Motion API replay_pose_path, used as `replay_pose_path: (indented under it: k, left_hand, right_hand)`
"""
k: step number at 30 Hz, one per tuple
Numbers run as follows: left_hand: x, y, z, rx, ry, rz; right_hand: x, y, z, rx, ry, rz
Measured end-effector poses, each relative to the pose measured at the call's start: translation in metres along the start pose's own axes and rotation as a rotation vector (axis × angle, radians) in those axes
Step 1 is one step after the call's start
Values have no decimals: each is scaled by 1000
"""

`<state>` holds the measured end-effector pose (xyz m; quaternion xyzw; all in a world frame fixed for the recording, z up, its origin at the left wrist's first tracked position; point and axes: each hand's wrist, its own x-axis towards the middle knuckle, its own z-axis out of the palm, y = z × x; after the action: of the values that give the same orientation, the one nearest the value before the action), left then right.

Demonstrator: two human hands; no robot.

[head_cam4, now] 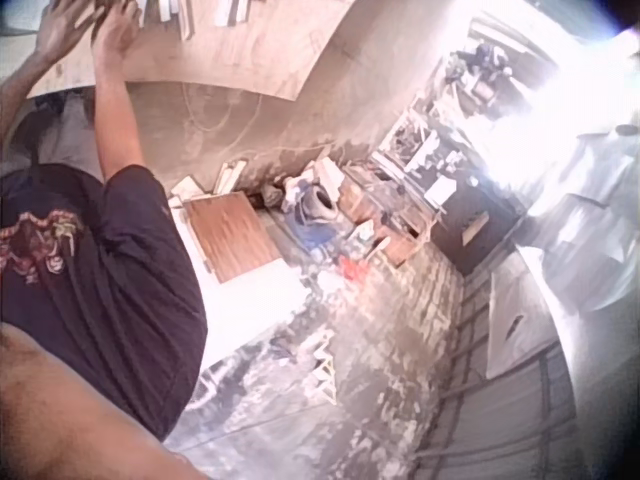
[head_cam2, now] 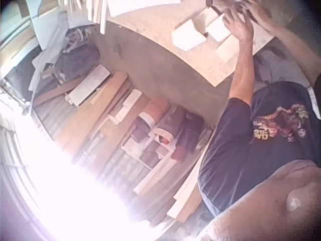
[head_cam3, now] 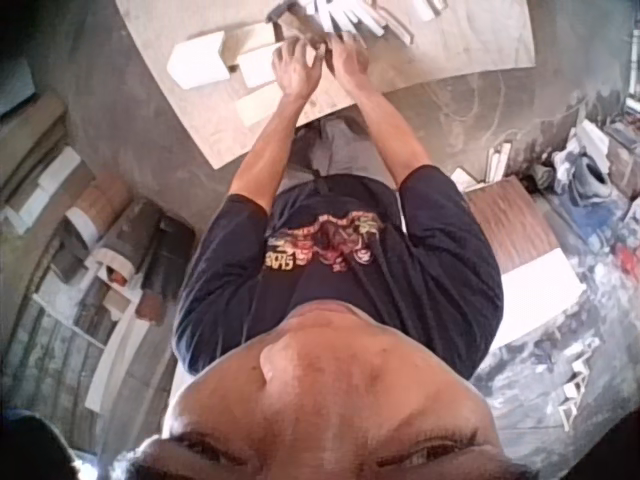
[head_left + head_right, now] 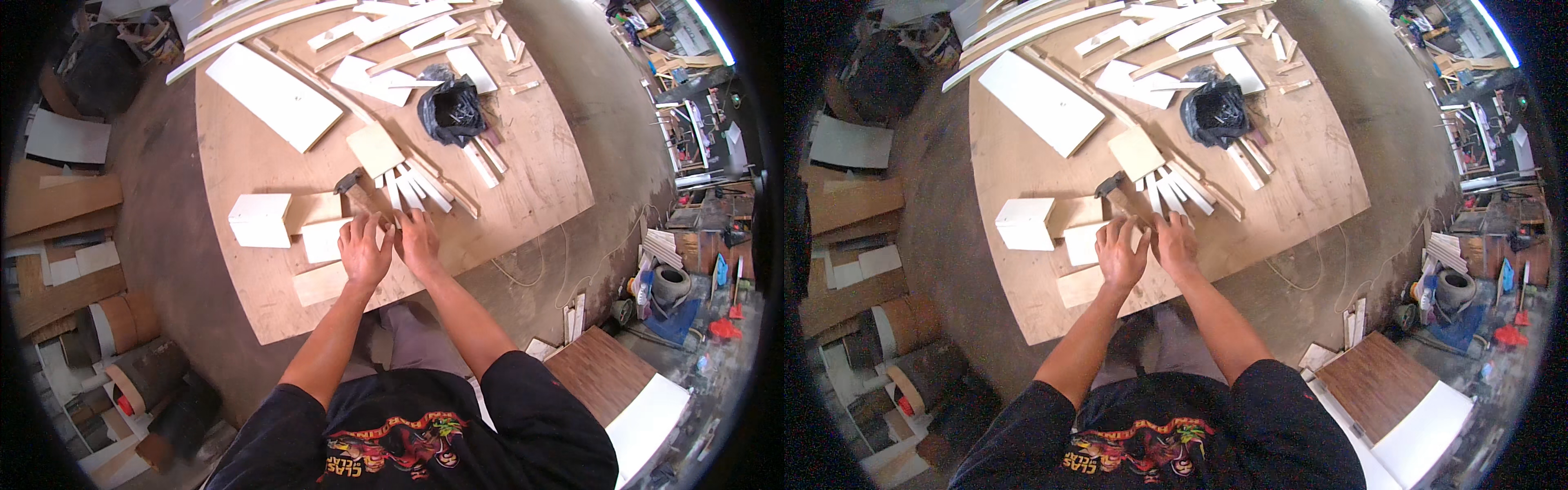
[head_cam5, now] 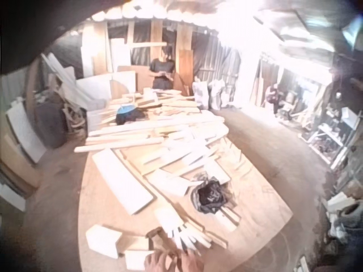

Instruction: The person assembles small wooden boxes by aligning white wooden panels and hammering nails into them, then uses a pencil to mark a panel for further work.

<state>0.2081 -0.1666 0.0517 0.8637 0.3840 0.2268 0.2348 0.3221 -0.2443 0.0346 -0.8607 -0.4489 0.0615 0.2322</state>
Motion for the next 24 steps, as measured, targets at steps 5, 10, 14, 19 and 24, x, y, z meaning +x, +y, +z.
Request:
replay_pose_path:
  k: [5,10,14,19,24]
  left_hand:
    - [73,32,39,-63,13,148]
    - [167,70,96,44,-75,311]
    - [228,79,144,149,-164,314]
    - [242,80,171,318,-355,-20]
    - [215,82,154,352,-304,-39]
  right_hand:
    - [74,51,-27,69,143,76]
    - [185,133,-42,-17,350,2]
    - [254,167,-31,-32,141,-37]
    - [294,163,-24,-250,-210,173]
    - [273,161,-10,-162,-236,81]
